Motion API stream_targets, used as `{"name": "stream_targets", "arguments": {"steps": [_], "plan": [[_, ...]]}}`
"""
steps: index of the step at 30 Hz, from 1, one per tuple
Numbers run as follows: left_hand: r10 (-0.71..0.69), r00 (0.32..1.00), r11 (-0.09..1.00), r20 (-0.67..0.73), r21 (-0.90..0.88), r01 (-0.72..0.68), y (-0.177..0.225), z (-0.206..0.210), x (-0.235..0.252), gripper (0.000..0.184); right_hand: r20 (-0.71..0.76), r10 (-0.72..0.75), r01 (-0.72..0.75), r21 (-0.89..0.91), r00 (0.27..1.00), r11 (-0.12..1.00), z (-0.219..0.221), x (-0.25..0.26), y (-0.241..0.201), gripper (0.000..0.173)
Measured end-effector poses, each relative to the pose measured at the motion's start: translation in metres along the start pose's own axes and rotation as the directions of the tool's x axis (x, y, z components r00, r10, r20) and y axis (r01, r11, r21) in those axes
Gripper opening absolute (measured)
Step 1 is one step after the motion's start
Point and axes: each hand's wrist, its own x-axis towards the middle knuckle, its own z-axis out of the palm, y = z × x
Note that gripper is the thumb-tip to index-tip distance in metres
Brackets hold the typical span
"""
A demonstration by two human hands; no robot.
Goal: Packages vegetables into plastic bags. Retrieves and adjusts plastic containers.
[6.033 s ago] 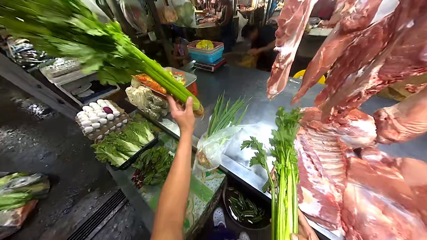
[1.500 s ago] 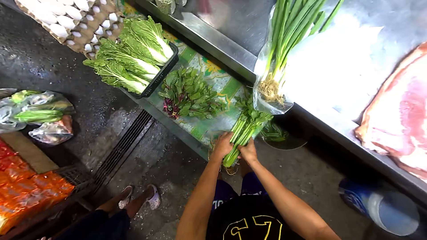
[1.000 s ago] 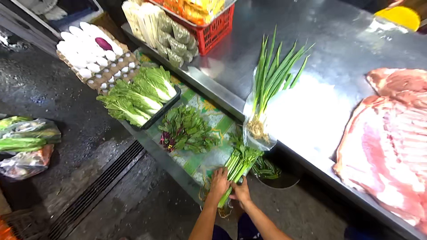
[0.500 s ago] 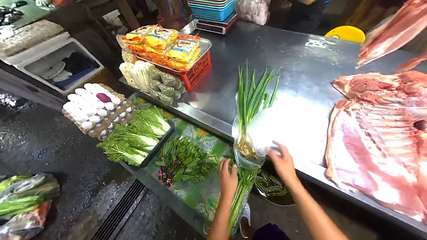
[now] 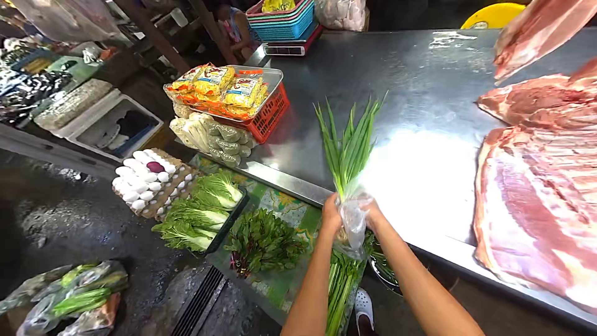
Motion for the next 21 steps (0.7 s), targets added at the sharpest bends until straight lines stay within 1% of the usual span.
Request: {"name": "stream_targets", "arguments": {"steps": [1,2,3,5,6,7,8,10,12,13,14,15,16,18,19,20,21], "plan": [[0.039,0.998,0.999,-0.040,-0.014,-0.040,-0.010,-0.006,-0.014,0.033,0.013,-0.012,0.012,-0.009,1.000,1.000,0.002,-0.016,0.005,0.055],[0.062,0.997,0.996,-0.051,-0.056,-0.065,-0.021,-0.014,-0.031,0.035,0.029,-0.035,0.036,-0.036,0.999,0.999,0.004,-0.033,0.013,0.056],[0.054,0.998,0.992,-0.036,-0.108,-0.057,-0.032,-0.025,-0.051,0.039,0.056,-0.067,0.071,-0.075,0.996,0.995,0.007,-0.050,0.023,0.057],[-0.061,0.998,0.980,-0.004,-0.192,0.059,-0.046,-0.050,-0.102,0.052,0.168,-0.113,0.137,-0.135,0.979,0.981,0.015,-0.091,0.051,0.065],[-0.125,0.992,0.974,0.019,-0.190,0.126,-0.054,-0.063,-0.130,0.059,0.230,-0.101,0.134,-0.135,0.968,0.982,0.021,-0.112,0.067,0.068],[-0.180,0.983,0.971,0.027,-0.157,0.182,-0.065,-0.074,-0.160,0.064,0.283,-0.059,0.097,-0.124,0.957,0.988,0.026,-0.134,0.082,0.069],[-0.227,0.974,0.968,0.017,-0.107,0.227,-0.078,-0.085,-0.188,0.066,0.331,-0.005,0.046,-0.115,0.944,0.992,0.032,-0.154,0.095,0.065],[-0.298,0.954,0.955,-0.040,-0.026,0.297,-0.110,-0.103,-0.236,0.067,0.423,0.110,-0.056,-0.138,0.900,0.989,0.041,-0.181,0.121,0.055],[-0.352,0.934,0.935,-0.063,0.017,0.353,-0.148,-0.119,-0.271,0.070,0.500,0.177,-0.080,-0.210,0.848,0.974,0.047,-0.194,0.149,0.044],[-0.370,0.928,0.928,-0.046,0.022,0.371,-0.166,-0.125,-0.284,0.075,0.522,0.209,-0.066,-0.278,0.827,0.958,0.050,-0.198,0.163,0.039],[-0.382,0.924,0.924,-0.006,0.025,0.382,-0.186,-0.131,-0.291,0.084,0.535,0.256,-0.053,-0.365,0.805,0.929,0.053,-0.200,0.175,0.036],[-0.394,0.918,0.919,0.045,0.039,0.392,-0.206,-0.137,-0.293,0.093,0.540,0.331,-0.055,-0.464,0.773,0.884,0.055,-0.200,0.183,0.037],[-0.404,0.911,0.914,0.078,0.073,0.399,-0.227,-0.140,-0.292,0.097,0.532,0.415,-0.058,-0.562,0.738,0.825,0.056,-0.200,0.189,0.039],[-0.426,0.899,0.895,0.096,0.192,0.403,-0.271,-0.153,-0.285,0.089,0.499,0.527,-0.053,-0.689,0.688,0.722,0.056,-0.203,0.197,0.039],[-0.423,0.901,0.886,0.092,0.252,0.390,-0.291,-0.158,-0.283,0.083,0.481,0.559,-0.070,-0.712,0.675,0.698,0.050,-0.209,0.199,0.040],[-0.416,0.905,0.877,0.088,0.303,0.373,-0.308,-0.163,-0.284,0.082,0.464,0.562,-0.093,-0.709,0.685,0.699,0.039,-0.218,0.200,0.040],[-0.408,0.909,0.866,0.086,0.352,0.355,-0.318,-0.167,-0.286,0.083,0.436,0.544,-0.131,-0.682,0.717,0.720,0.024,-0.229,0.201,0.039]]}}
